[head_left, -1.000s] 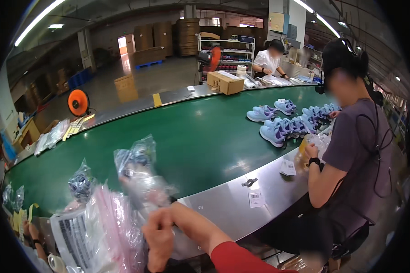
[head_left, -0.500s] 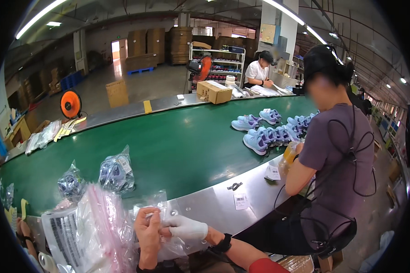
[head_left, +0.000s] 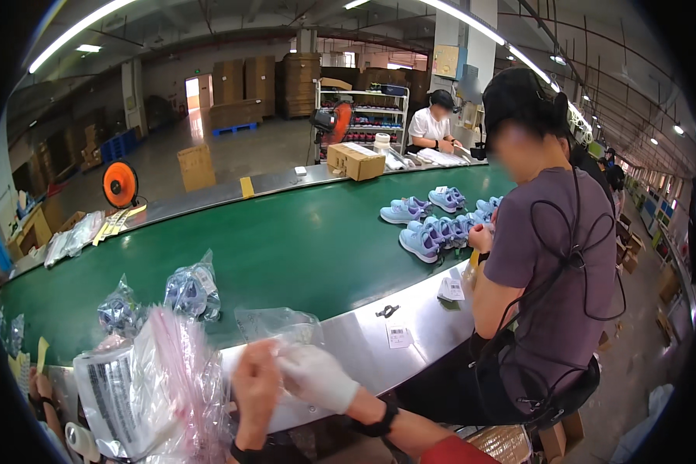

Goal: The person places pairs of light blue and purple sneakers into clear plastic bags on a green conveyor belt. They pick up the shoes, insert them into the bags, and arrange the packaged items on the belt. The person wears white gloves and works alongside other employees in a warehouse setting.

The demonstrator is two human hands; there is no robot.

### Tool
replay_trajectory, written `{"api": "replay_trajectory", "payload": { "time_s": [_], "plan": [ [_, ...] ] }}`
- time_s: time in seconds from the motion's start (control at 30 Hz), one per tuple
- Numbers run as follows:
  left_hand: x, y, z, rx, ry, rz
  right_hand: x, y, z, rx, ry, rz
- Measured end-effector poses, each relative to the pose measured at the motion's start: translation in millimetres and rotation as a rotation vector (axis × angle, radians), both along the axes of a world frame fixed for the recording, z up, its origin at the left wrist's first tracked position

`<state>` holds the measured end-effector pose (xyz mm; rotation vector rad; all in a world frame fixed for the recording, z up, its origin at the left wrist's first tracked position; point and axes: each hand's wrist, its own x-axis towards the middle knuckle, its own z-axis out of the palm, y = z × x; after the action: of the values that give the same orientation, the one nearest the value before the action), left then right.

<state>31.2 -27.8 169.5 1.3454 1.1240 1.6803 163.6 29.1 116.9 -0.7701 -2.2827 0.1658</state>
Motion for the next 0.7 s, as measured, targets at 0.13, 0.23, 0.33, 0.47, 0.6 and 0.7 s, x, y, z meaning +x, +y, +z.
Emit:
{"api": "replay_trajectory", "payload": {
  "time_s": [0.13, 0.23, 0.33, 0.47, 0.6, 0.7],
  "plan": [
    [59.2, -51.0, 3.8, 0.2, 0.729, -0.633, -21.1, 20.5, -27.6, -0.112, -0.168, -0.058],
    [32.0, -73.1, -8.0, -0.11, 0.493, -0.538, -26.8, 55.6, 13.9, -0.421, 0.071, -0.121],
    [22.0, -63.6, 8.9, -0.16, 0.497, -0.372, -22.5, 54.7, 8.2, -0.631, 0.14, -0.198],
    [24.3, -60.5, 15.6, -0.168, 0.713, -0.188, -39.1, 63.0, -8.7, -0.625, 0.037, -0.113],
    [-0.8, -43.1, -53.7, -0.176, 0.697, -0.006, -44.6, 91.3, -81.1, -0.325, -0.01, -0.021],
    [-27.1, -19.1, -72.8, -0.103, 0.515, 0.387, -44.3, 43.5, -47.5, -0.112, -0.231, -0.118]
  ]
}}
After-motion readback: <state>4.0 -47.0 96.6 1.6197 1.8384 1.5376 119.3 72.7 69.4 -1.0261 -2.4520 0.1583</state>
